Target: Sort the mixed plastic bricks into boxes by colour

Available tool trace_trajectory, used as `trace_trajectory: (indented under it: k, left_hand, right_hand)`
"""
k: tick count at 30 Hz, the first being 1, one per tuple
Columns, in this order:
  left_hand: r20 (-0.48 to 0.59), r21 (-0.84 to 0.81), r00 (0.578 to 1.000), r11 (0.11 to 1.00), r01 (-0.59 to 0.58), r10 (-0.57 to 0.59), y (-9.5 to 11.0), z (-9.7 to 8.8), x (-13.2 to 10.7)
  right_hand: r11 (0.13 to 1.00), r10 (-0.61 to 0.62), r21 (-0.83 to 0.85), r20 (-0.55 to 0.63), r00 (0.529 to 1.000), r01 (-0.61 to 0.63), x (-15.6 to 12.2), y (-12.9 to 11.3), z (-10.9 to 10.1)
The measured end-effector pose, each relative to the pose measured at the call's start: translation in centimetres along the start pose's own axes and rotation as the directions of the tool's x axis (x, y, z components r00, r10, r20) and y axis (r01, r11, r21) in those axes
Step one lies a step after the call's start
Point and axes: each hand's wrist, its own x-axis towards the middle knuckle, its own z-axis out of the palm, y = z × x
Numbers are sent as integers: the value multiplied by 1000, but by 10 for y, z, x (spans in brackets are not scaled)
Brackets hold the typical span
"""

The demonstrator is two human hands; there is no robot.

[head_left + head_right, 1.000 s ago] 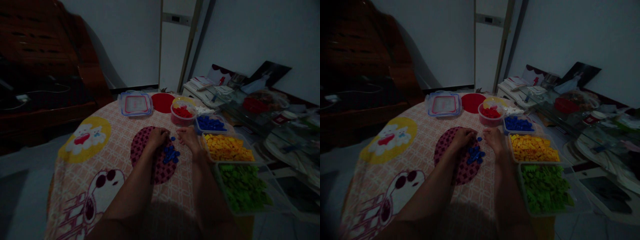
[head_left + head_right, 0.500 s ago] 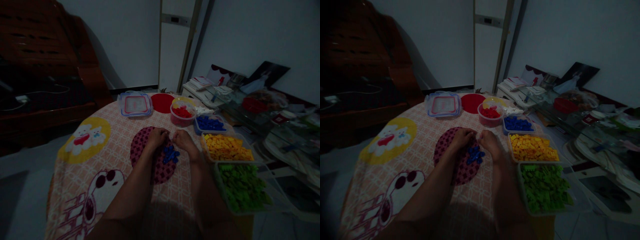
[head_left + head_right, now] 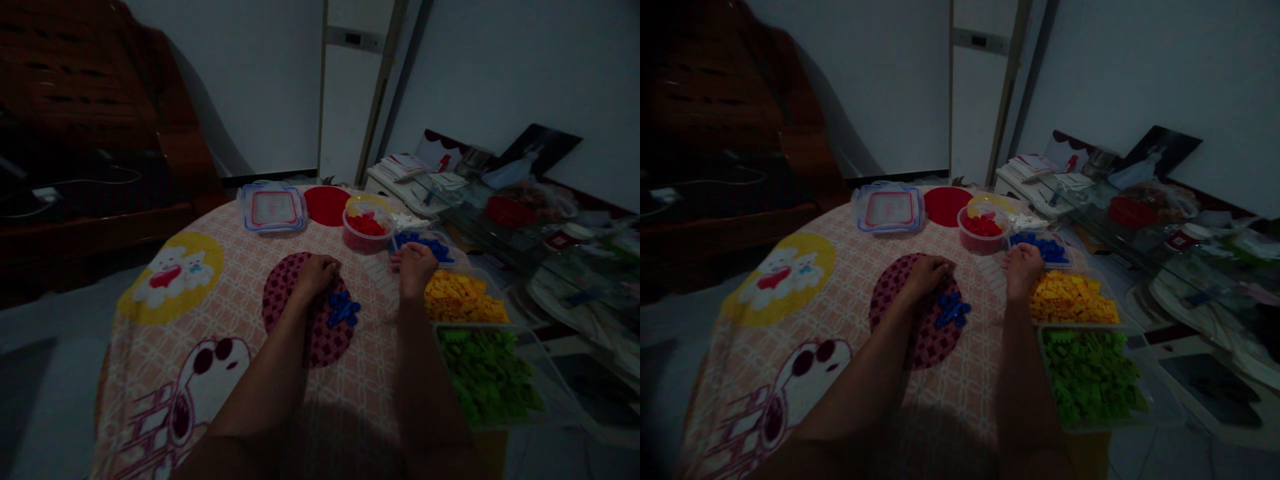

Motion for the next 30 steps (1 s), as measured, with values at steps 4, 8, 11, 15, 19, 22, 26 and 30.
trace_trajectory:
  k: [4, 8, 11, 15, 19, 22, 26, 30]
  left_hand:
    - [0, 7, 1000, 1000, -3, 3, -1, 1, 1]
    - [-3, -10, 1000, 1000, 4, -4, -2, 1, 0]
    - [-4, -10, 1000, 1000, -11, 10, -2, 1, 0]
    - [-7, -3, 1000, 1000, -26, 26, -2, 1, 1]
    - [-5, 10, 1000, 1000, -13, 13, -2, 0, 1]
    - [-8, 23, 1000, 1000, -8, 8, 0, 0, 0]
    - [-4, 25, 1000, 1000, 8, -8, 2, -1, -1]
    - [5, 50, 1000, 999, 13, -13, 3, -1, -1]
  right_hand:
    - [1000, 12, 11, 7, 1000, -12, 3, 1, -2]
    - [991, 104, -109, 288, 952, -75, -9, -4, 7]
    - [965, 195, -255, 525, 828, -65, -21, -5, 14]
    - [911, 272, -407, 711, 649, 64, -32, -5, 18]
    - [884, 283, -435, 791, 543, 172, -37, -11, 14]
    - [908, 295, -379, 881, 371, 180, -37, -17, 10]
    - [921, 301, -345, 925, 234, 181, -38, -21, 9]
    - [905, 337, -390, 901, 274, 172, -40, -21, 13]
